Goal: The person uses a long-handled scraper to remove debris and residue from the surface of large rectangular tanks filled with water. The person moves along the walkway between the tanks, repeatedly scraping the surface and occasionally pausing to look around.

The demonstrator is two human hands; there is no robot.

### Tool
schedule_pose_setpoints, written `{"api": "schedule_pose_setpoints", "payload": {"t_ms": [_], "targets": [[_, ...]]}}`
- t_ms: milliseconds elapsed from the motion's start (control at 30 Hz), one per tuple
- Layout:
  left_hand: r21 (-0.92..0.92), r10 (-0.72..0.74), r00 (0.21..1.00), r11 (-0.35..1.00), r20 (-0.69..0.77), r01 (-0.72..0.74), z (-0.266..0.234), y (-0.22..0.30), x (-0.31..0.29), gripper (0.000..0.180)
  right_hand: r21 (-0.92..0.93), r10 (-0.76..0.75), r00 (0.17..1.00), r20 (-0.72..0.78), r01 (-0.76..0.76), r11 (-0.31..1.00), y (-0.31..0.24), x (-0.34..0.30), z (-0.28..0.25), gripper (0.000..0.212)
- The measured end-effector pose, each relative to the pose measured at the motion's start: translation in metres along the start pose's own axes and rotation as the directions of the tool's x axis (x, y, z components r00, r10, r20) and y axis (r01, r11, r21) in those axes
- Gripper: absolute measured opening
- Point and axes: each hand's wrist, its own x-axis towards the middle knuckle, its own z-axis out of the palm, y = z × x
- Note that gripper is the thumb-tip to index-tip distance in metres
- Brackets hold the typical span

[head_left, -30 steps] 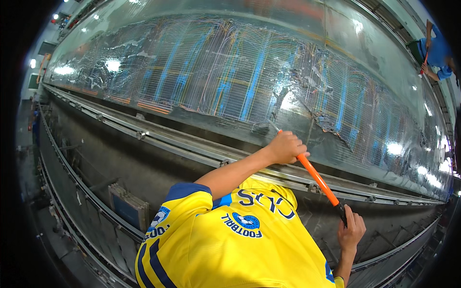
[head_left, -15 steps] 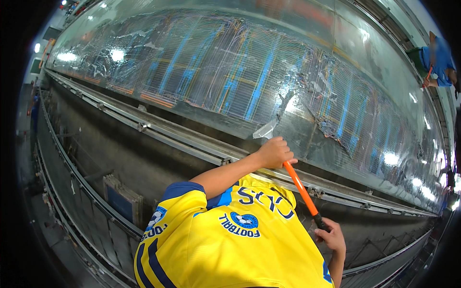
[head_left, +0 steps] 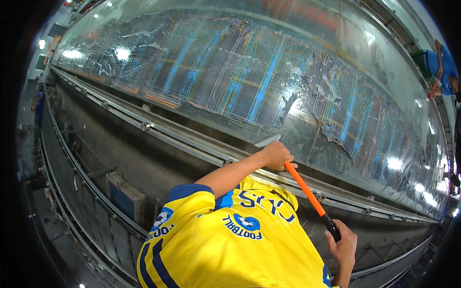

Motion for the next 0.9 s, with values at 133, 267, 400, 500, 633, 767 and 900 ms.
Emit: {"api": "schedule_pose_setpoints", "payload": {"t_ms": [133,267,400,500,633,767,900], "targets": [[-0.018,-0.025,0.998,1.0,-0.052,0.024,0.009,-0.001,0.01,0.051,0.271,0.202,0.975,0.094,-0.221,0.937,-0.013,0.003,-0.015,0.038],[-0.012,-0.076,0.997,0.997,-0.021,0.076,0.005,-0.007,0.01,0.048,0.332,0.274,0.956,0.103,-0.293,0.897,-0.025,0.02,-0.023,0.039],[-0.091,-0.079,0.995,0.993,-0.052,0.074,-0.007,-0.02,0.003,0.043,0.181,0.33,0.935,0.133,-0.35,0.919,-0.058,0.054,-0.043,0.036],[-0.151,-0.073,0.993,0.987,-0.09,0.059,-0.019,-0.029,-0.006,0.042,0.137,0.236,0.964,0.122,-0.251,0.958,-0.061,0.063,-0.043,0.037],[-0.193,-0.081,0.995,0.979,-0.057,0.069,-0.034,-0.044,-0.016,0.043,0.245,0.307,0.944,0.117,-0.327,0.913,-0.107,0.083,-0.043,0.038],[-0.194,-0.087,0.994,0.978,-0.064,0.074,-0.053,-0.065,-0.049,0.04,0.262,0.434,0.869,0.235,-0.487,0.833,-0.148,0.098,-0.032,0.041],[-0.162,-0.036,0.998,0.986,0.044,0.042,-0.111,-0.111,-0.103,0.01,0.419,0.156,0.974,0.164,-0.213,0.883,-0.178,0.128,0.033,0.041]]}}
